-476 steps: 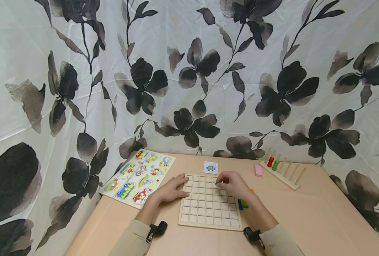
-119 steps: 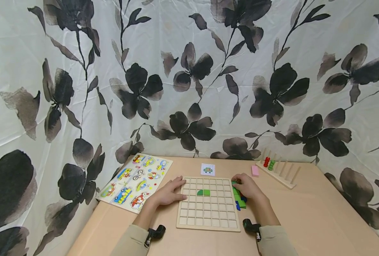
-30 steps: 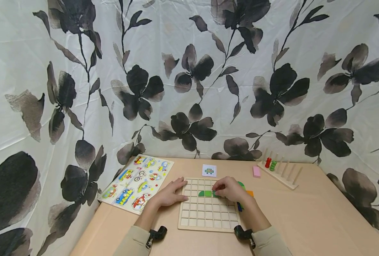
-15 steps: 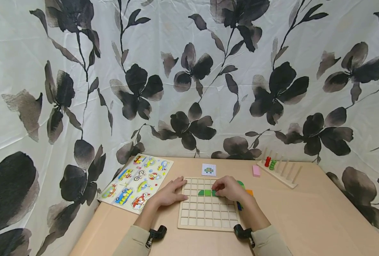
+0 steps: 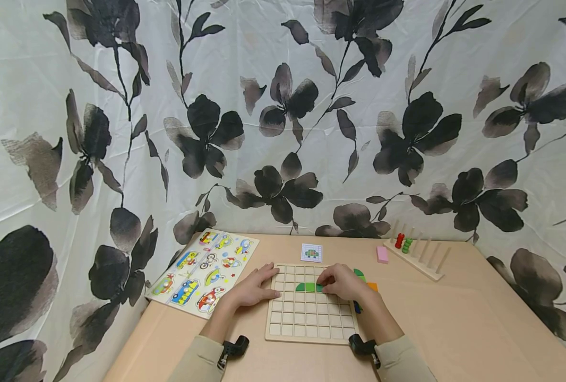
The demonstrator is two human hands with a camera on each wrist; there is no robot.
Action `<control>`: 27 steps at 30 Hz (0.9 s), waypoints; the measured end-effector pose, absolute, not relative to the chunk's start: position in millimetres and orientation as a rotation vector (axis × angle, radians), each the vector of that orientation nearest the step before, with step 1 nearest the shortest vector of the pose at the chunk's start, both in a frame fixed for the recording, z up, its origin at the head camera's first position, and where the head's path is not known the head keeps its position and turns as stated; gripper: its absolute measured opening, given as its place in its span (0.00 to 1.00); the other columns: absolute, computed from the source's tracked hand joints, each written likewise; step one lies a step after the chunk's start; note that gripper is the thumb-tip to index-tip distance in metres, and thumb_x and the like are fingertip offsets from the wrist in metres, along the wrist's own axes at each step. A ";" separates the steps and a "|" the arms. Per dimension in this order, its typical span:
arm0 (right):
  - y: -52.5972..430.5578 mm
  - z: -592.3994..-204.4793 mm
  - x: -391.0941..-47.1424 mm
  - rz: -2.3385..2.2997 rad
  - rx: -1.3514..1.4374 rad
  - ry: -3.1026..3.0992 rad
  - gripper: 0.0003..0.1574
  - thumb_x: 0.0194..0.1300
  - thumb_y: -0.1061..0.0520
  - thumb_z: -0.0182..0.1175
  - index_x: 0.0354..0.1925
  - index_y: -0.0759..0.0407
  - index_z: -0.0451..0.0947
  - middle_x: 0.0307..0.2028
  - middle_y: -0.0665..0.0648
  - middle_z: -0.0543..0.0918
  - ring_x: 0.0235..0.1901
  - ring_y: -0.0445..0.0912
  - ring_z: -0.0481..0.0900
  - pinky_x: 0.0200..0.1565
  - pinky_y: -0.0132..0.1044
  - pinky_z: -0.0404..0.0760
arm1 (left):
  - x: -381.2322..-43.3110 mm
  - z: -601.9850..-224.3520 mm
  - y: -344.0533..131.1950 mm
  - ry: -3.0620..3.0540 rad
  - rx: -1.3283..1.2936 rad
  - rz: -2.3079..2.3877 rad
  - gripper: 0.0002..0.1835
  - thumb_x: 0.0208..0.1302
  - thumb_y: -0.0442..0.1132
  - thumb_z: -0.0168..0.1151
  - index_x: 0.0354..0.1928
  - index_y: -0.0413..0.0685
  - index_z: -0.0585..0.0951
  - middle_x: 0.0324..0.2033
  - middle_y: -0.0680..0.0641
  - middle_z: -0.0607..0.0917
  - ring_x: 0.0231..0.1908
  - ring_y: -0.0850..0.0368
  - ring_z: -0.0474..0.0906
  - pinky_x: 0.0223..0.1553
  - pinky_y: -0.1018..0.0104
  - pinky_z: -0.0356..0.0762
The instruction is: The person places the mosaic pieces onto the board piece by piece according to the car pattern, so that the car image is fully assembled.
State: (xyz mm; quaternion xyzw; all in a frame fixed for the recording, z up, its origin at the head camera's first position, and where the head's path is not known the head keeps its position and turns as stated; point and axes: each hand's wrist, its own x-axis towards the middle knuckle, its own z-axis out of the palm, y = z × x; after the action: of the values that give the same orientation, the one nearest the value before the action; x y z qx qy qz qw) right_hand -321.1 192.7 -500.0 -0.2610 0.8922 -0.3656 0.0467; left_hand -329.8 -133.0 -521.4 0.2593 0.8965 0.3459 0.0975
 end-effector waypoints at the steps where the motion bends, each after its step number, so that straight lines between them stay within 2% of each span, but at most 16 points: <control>1: 193.0 -500.1 -321.5 -1.119 -0.797 2.720 0.08 0.63 0.66 0.72 0.42 0.61 0.89 0.39 0.55 0.90 0.34 0.40 0.79 0.36 0.30 0.81 | -329.7 -521.3 -132.9 2.654 0.769 1.024 0.42 0.69 0.53 0.69 0.78 0.43 0.66 0.81 0.36 0.55 0.82 0.37 0.47 0.83 0.39 0.40; 8: 196.5 -499.4 -323.2 -1.176 -0.708 2.731 0.13 0.67 0.63 0.69 0.50 0.64 0.87 0.36 0.51 0.85 0.33 0.41 0.77 0.35 0.30 0.78 | -329.6 -520.9 -132.5 2.647 0.745 1.020 0.41 0.68 0.54 0.69 0.78 0.47 0.66 0.82 0.38 0.55 0.82 0.38 0.46 0.83 0.40 0.40; 12: 200.8 -494.7 -323.6 -1.218 -0.659 2.762 0.13 0.69 0.62 0.67 0.51 0.64 0.86 0.34 0.49 0.82 0.34 0.43 0.75 0.35 0.30 0.76 | -329.9 -521.7 -133.0 2.647 0.751 1.025 0.42 0.68 0.53 0.69 0.78 0.46 0.67 0.82 0.37 0.55 0.82 0.37 0.46 0.83 0.38 0.41; 19: 217.1 -488.7 -327.8 -1.268 -0.612 2.805 0.17 0.69 0.59 0.68 0.54 0.64 0.85 0.34 0.50 0.83 0.34 0.45 0.76 0.34 0.30 0.77 | -330.5 -521.3 -132.8 2.656 0.739 1.018 0.41 0.69 0.54 0.68 0.78 0.47 0.67 0.82 0.38 0.55 0.82 0.38 0.46 0.83 0.40 0.41; 27: 239.4 -487.0 -330.9 -1.315 -0.553 2.843 0.18 0.69 0.61 0.68 0.55 0.65 0.84 0.36 0.52 0.84 0.35 0.47 0.75 0.35 0.29 0.78 | -332.0 -522.2 -131.6 2.658 0.763 1.029 0.41 0.69 0.53 0.68 0.78 0.45 0.67 0.82 0.37 0.56 0.82 0.37 0.47 0.83 0.39 0.41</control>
State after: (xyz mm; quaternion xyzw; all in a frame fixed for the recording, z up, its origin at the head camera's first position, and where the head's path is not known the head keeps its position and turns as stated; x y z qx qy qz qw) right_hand -330.9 239.4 -487.0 -0.1739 0.8936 -0.4134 -0.0194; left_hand -332.0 -131.6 -522.2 0.2574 0.8968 0.3470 0.0953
